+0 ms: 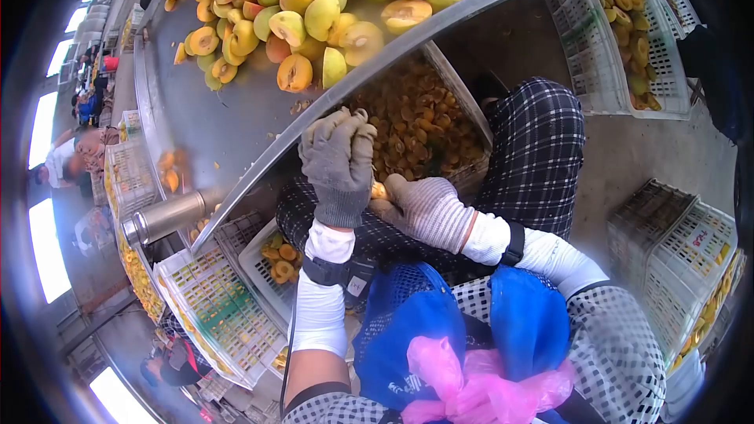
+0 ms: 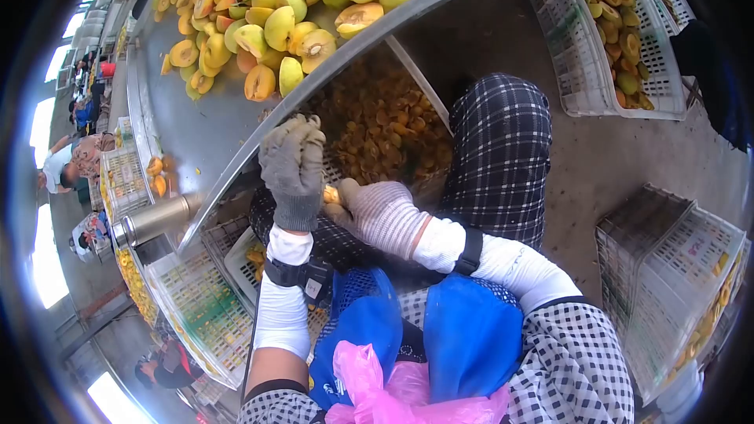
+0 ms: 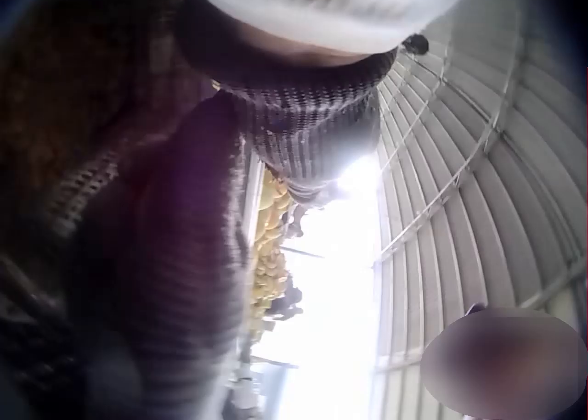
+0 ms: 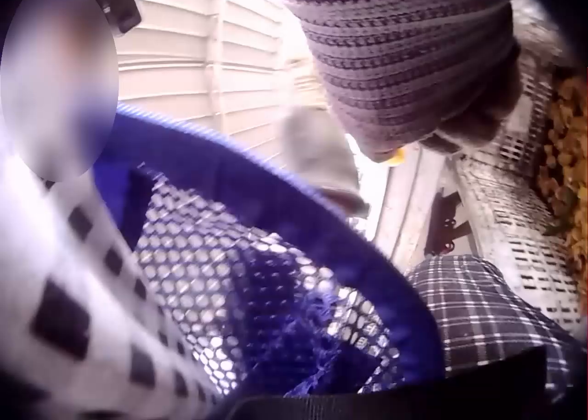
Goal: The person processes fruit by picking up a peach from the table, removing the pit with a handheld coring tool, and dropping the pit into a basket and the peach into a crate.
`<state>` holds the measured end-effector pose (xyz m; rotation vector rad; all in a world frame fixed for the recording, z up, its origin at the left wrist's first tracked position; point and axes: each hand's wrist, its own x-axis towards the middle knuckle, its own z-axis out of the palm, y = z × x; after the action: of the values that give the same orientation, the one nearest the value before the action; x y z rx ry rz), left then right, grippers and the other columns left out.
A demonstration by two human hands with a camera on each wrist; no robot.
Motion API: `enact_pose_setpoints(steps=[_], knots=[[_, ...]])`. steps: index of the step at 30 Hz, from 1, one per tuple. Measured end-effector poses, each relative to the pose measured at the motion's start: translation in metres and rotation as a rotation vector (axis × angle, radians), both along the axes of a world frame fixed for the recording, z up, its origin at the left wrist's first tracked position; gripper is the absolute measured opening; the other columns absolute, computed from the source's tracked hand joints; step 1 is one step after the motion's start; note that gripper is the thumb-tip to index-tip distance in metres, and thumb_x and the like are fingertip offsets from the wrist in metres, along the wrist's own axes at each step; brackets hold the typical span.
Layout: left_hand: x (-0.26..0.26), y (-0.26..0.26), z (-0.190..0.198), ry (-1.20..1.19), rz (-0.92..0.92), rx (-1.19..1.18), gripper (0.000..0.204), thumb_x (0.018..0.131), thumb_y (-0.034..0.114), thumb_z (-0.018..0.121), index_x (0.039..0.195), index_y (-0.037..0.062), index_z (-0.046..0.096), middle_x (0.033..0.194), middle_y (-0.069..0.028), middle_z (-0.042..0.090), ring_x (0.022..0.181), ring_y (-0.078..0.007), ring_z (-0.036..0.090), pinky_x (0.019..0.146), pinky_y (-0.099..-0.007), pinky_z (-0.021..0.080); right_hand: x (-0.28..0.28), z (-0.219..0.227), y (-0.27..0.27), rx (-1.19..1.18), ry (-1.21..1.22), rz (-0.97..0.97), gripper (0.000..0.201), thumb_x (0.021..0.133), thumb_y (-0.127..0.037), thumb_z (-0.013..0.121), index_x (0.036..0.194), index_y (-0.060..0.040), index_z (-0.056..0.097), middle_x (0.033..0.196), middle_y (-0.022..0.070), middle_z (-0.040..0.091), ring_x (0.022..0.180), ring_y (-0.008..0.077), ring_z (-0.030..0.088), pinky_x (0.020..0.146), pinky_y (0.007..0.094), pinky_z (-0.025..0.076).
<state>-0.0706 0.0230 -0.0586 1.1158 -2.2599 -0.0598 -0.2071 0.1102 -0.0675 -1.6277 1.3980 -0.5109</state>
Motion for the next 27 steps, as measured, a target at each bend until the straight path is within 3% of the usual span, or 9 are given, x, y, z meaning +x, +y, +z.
enact_pose_setpoints(steps=[3,5,7,10,13,14,18,20,27], knots=[[-0.002,-0.001,0.011,0.182,-0.018,0.012,0.013,0.092,0.016,0.062,0.098,0.0064,0.07,0.09,-0.008,0.066,0.084,-0.0238,0.063,0.084,-0.0356,0.049,-0.002,0.005,0.001,-0.002,-0.078,-0.042,0.035,0.093,-0.04,0.06,0.089,-0.006,0.053,0.062,0.0161,0.058,0.054,0.0366,0.06,0.048,0.0437,0.045],[-0.007,0.007,0.025,0.738,0.274,0.849,0.018,0.095,0.018,0.061,0.095,0.0007,0.068,0.087,-0.0083,0.068,0.076,-0.0155,0.063,0.076,-0.0303,0.053,-0.004,0.009,0.001,0.033,-0.166,-0.018,0.039,0.094,-0.045,0.055,0.097,-0.0065,0.058,0.069,0.0165,0.064,0.063,0.036,0.064,0.056,0.0446,0.049],[0.005,0.001,0.029,0.724,0.106,0.392,0.027,0.098,0.019,0.052,0.09,0.0007,0.069,0.078,-0.0044,0.065,0.066,-0.0093,0.055,0.062,-0.0237,0.045,0.0,-0.003,0.0,0.116,-0.283,-0.115,0.036,0.095,-0.041,0.057,0.096,-0.0052,0.058,0.068,0.0142,0.061,0.061,0.0293,0.062,0.056,0.0403,0.048],[0.038,-0.043,0.047,0.883,0.194,0.353,0.028,0.096,0.026,0.057,0.095,0.0003,0.069,0.079,-0.0055,0.065,0.066,-0.009,0.055,0.062,-0.0235,0.045,-0.002,-0.007,0.003,0.225,-0.442,-0.231,0.034,0.096,-0.037,0.058,0.096,-0.0034,0.058,0.07,0.0113,0.06,0.062,0.0194,0.058,0.057,0.0344,0.046],[0.041,-0.102,0.066,0.12,0.657,0.548,0.056,0.082,0.05,0.07,0.104,-0.0017,0.067,0.084,-0.0095,0.068,0.066,-0.0128,0.059,0.064,-0.0265,0.049,-0.003,-0.004,0.002,0.296,-0.577,-0.272,0.034,0.097,-0.037,0.057,0.097,-0.0025,0.058,0.074,0.0112,0.061,0.067,0.0165,0.056,0.061,0.0331,0.047],[0.065,-0.135,0.024,-0.089,0.488,0.132,0.061,0.079,0.051,0.071,0.107,-0.0024,0.066,0.084,-0.0116,0.069,0.067,-0.0179,0.062,0.066,-0.0312,0.05,-0.002,-0.01,0.003,0.23,-0.537,-0.282,0.034,0.097,-0.036,0.057,0.098,-0.0024,0.058,0.075,0.0111,0.061,0.067,0.0166,0.056,0.062,0.033,0.047],[0.043,-0.153,-0.009,-0.42,0.347,0.342,0.06,0.081,0.048,0.071,0.108,-0.0054,0.063,0.082,-0.0135,0.069,0.071,-0.0224,0.065,0.071,-0.0352,0.051,-0.008,-0.001,-0.002,0.171,-0.492,-0.32,0.034,0.095,-0.036,0.059,0.101,-0.0027,0.058,0.075,0.0136,0.061,0.066,0.0204,0.058,0.061,0.0339,0.047],[0.042,-0.149,-0.003,-0.064,0.264,0.511,0.051,0.085,0.044,0.069,0.105,-0.0032,0.064,0.075,-0.0115,0.068,0.062,-0.0182,0.063,0.059,-0.0315,0.051,-0.011,0.008,0.0,0.189,-0.514,-0.324,0.033,0.094,-0.036,0.061,0.1,-0.0035,0.057,0.077,0.0157,0.063,0.065,0.0241,0.061,0.059,0.0349,0.048],[0.014,0.005,0.071,1.04,0.236,0.72,0.039,0.097,0.036,0.058,0.117,0.0032,0.06,0.078,-0.0081,0.066,0.045,-0.006,0.048,0.038,-0.0178,0.032,0.01,0.031,-0.011,0.116,-0.95,-0.444,0.025,0.092,-0.016,0.067,0.111,-0.0031,0.059,0.086,-0.0037,0.056,0.075,0.002,0.049,0.065,0.0191,0.044]])
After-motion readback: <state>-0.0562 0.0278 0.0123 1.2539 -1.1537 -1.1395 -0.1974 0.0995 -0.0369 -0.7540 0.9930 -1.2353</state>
